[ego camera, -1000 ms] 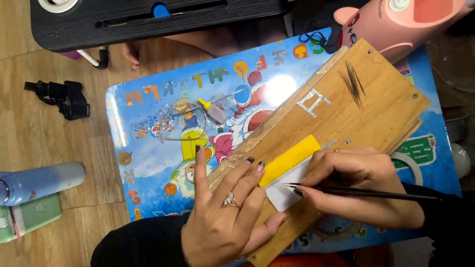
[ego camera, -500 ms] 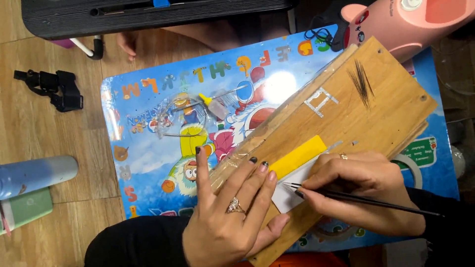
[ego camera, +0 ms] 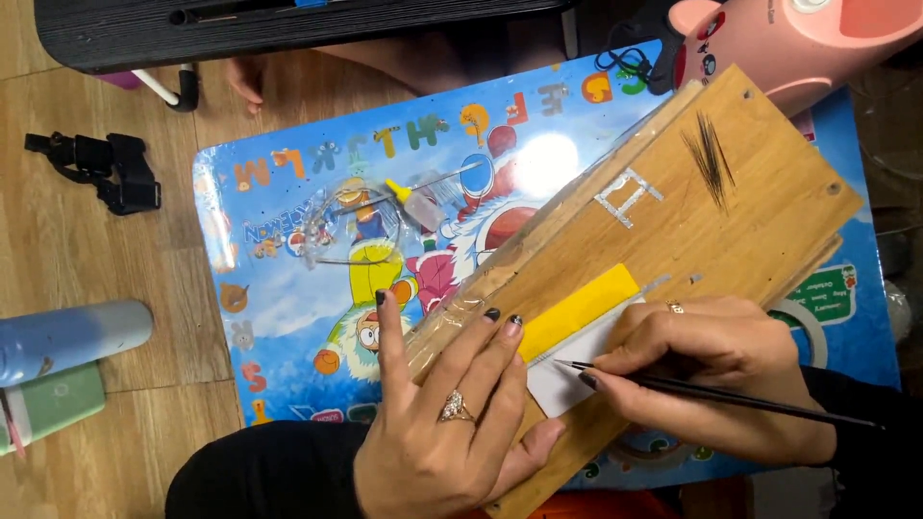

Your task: The person uses a fine brush to paint white lines on a small wooden board. They repeatedly dip the brush into a small container and apply paint to specific areas of the board, working steadily throughout the clip.

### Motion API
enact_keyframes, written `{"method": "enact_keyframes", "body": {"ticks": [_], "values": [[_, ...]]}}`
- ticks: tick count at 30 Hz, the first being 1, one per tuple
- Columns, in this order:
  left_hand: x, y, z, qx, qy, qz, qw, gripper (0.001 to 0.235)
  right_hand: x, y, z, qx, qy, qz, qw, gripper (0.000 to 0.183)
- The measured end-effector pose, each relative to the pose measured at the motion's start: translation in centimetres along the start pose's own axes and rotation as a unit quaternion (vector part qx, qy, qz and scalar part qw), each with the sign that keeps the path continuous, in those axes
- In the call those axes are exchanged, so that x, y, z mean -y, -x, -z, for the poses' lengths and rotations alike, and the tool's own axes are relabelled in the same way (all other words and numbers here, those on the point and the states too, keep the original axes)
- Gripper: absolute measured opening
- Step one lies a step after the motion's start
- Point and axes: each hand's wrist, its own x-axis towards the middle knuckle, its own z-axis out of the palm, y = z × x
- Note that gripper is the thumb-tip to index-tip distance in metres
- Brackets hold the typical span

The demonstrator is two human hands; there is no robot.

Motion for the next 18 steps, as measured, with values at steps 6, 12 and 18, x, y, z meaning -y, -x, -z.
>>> {"method": "enact_keyframes", "body": {"ticks": [6, 12, 18], "values": [[-0.11, 0.05, 0.07, 0.005, 0.001, 0.004, 1.0, 0.038, 0.25, -0.26, 0.77, 0.038, -0.003, -0.017, 0.999, 0.009], [-0.26, -0.1, 0.11, -0.003, -0.011, 0.005, 1.0, 0.038, 0.6, -0.58, 0.79, 0.038, -0.026, -0.019, 0.999, 0.01], [-0.48, 0.06, 0.22, 0.011, 0.0, 0.019, 1.0, 0.037, 0.62, -0.21, 0.58, 0.017, -0.004, -0.034, 0.999, 0.009]]}}
